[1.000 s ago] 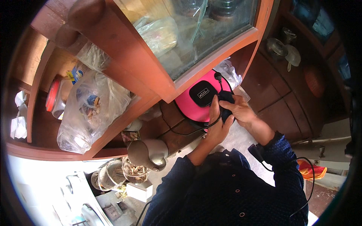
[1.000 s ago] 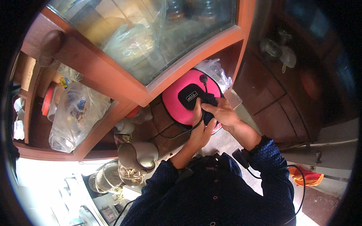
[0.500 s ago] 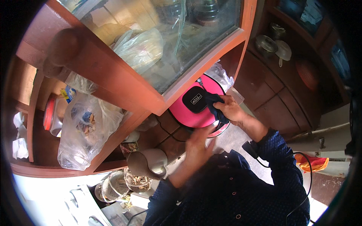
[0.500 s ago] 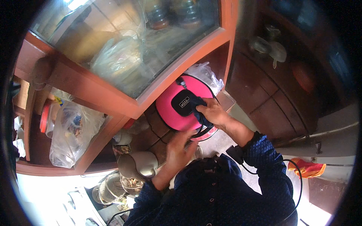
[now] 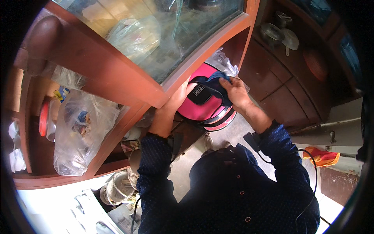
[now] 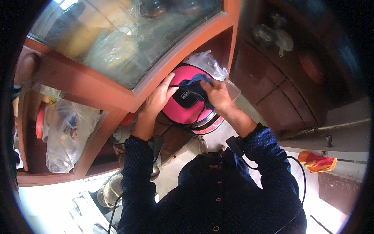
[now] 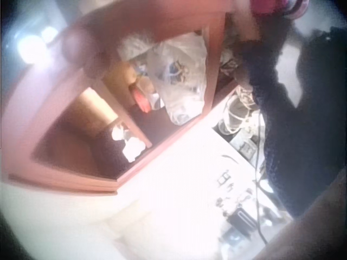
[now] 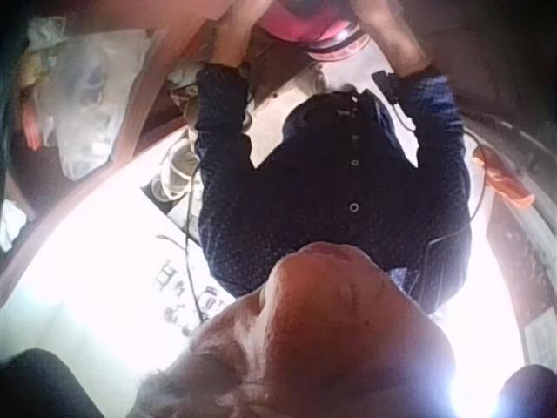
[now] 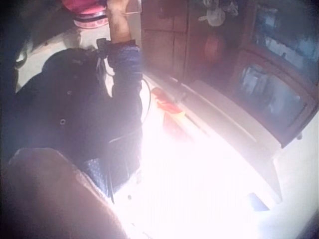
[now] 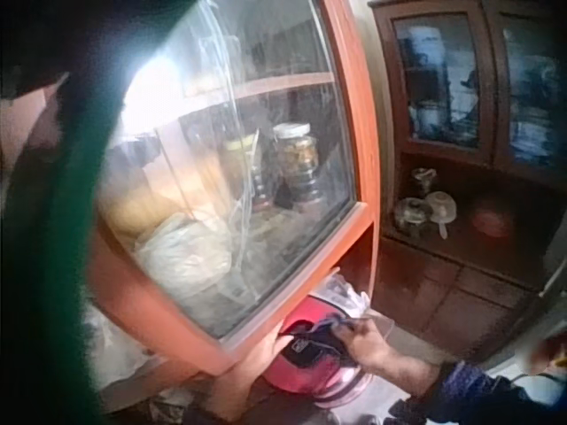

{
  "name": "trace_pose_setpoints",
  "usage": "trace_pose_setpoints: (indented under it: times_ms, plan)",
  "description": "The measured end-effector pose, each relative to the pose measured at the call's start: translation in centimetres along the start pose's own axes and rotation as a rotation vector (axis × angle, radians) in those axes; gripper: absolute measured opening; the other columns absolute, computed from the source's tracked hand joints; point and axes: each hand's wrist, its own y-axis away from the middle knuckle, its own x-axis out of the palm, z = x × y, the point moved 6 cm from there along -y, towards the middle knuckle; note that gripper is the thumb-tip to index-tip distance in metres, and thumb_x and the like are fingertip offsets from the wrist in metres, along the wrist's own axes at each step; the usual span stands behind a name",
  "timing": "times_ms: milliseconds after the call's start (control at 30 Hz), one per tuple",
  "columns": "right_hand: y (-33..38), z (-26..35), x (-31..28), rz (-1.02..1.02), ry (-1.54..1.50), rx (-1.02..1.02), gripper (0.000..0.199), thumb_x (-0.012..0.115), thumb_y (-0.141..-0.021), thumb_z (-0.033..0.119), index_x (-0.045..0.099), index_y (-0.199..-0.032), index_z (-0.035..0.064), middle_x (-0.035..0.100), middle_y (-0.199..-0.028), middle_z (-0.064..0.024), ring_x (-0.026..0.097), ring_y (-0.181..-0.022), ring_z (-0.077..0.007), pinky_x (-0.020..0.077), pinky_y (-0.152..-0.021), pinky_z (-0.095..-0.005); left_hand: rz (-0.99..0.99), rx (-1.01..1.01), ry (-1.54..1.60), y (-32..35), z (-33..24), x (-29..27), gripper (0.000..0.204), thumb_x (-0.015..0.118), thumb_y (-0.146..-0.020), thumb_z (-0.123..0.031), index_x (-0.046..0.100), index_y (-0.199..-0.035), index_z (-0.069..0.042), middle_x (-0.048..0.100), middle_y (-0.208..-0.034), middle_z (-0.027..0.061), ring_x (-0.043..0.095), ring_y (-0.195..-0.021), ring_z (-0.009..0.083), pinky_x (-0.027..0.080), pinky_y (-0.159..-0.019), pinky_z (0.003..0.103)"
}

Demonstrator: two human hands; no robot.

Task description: The person wipes a pink electric kettle with a blue cloth, then moves it to a wooden cabinet. The person then sweeps a wooden table with a brush and wipes a pot lid on the stove.

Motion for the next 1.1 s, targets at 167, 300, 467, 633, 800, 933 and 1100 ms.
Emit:
trace_pose_setpoints:
  times_ms: [167,300,467,633,800,933,1100]
  plan:
    - [0.3,0.3,-5.1,-0.028,-0.346,-0.154,0.021,0.060,-0.109,0.022,0.071,-0.115,0.0057,0.074,-0.098,-0.0066,0.071,-0.072,-0.0159,0.0617,-0.066,-0.0311,-0.130,-0.199,0.180,2.1,4.8,3.4,0.043,0.071,-0.101,-0.033,0.071,-0.130,-0.002,0.074,-0.119,0.0243,0.070,-0.112,0.0417,0.053,-0.099,0.050]
    - [2.4,-3.6,-7.9,-0.044,-0.241,0.011,0.023,0.066,-0.105,0.018,0.070,-0.119,0.0003,0.076,-0.098,-0.0063,0.074,-0.079,-0.0169,0.0628,-0.070,-0.0305,-0.062,-0.349,-0.065,5.5,9.4,5.0,0.042,0.071,-0.101,-0.036,0.072,-0.127,-0.003,0.075,-0.118,0.0243,0.071,-0.111,0.0408,0.054,-0.097,0.051]
    - [7.8,-8.5,-10.8,-0.056,-0.108,0.259,0.029,0.065,-0.105,0.020,0.070,-0.124,-0.0027,0.078,-0.101,-0.0100,0.075,-0.073,-0.0191,0.0586,-0.055,-0.0323,0.069,-0.451,-0.135,7.2,13.1,7.2,0.043,0.071,-0.100,-0.039,0.073,-0.125,-0.004,0.075,-0.118,0.0240,0.071,-0.111,0.0404,0.055,-0.096,0.052]
    - [12.9,-11.3,-15.4,-0.300,-0.254,0.261,0.027,0.065,-0.105,0.019,0.070,-0.121,-0.0024,0.077,-0.100,-0.0126,0.075,-0.078,-0.0205,0.0592,-0.061,-0.0341,0.145,-0.420,-0.160,5.0,13.4,11.4,0.043,0.072,-0.099,-0.041,0.073,-0.122,-0.005,0.075,-0.118,0.0238,0.072,-0.111,0.0400,0.056,-0.095,0.053]
    - [17.9,-13.7,-19.9,-0.528,-0.181,0.312,0.021,0.065,-0.106,0.018,0.071,-0.111,-0.0008,0.070,-0.088,-0.0056,0.065,-0.066,-0.0167,0.0538,-0.057,-0.0307,0.220,-0.358,-0.217,1.6,13.2,15.7,0.044,0.072,-0.098,-0.044,0.074,-0.120,-0.006,0.075,-0.118,0.0235,0.073,-0.110,0.0396,0.056,-0.093,0.054]
    - [20.0,-14.7,-20.3,-0.508,-0.288,0.245,0.026,0.064,-0.107,0.021,0.068,-0.118,-0.0021,0.072,-0.096,-0.0075,0.069,-0.076,-0.0181,0.0586,-0.067,-0.0327,0.274,-0.310,-0.286,-1.1,13.0,18.6,0.044,0.072,-0.097,-0.046,0.074,-0.118,-0.007,0.076,-0.118,0.0233,0.073,-0.110,0.0393,0.057,-0.093,0.054]
    - [21.1,-15.0,-19.7,-0.410,-0.431,0.212,0.039,0.059,-0.110,0.026,0.062,-0.133,-0.0054,0.074,-0.122,-0.0163,0.074,-0.099,-0.0244,0.0618,-0.085,-0.0360,0.338,-0.254,-0.403,-5.1,12.7,20.9,0.045,0.073,-0.096,-0.048,0.075,-0.116,-0.008,0.076,-0.118,0.0231,0.074,-0.110,0.0389,0.057,-0.091,0.055]
